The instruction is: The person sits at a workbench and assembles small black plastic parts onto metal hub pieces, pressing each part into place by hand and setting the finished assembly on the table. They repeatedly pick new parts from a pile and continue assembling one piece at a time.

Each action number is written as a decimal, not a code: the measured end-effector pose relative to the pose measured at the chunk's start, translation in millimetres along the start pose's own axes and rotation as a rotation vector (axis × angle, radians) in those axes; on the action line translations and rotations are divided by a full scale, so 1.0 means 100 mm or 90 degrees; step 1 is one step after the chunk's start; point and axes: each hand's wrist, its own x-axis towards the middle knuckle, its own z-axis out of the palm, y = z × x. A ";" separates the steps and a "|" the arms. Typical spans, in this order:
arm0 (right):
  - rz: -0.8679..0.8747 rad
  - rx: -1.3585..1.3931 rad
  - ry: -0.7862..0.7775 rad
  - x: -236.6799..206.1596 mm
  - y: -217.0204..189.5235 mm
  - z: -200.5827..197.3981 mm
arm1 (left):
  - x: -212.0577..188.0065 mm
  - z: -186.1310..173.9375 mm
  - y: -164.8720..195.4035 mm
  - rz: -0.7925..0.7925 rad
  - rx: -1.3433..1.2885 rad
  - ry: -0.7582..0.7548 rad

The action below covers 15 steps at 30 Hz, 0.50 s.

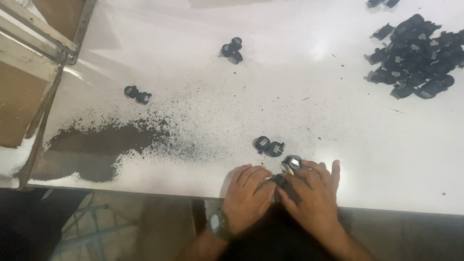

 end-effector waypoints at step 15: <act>-0.007 0.023 0.002 -0.03 0.01 -0.06 | 0.01 -0.04 -0.01 -0.209 -0.074 -0.067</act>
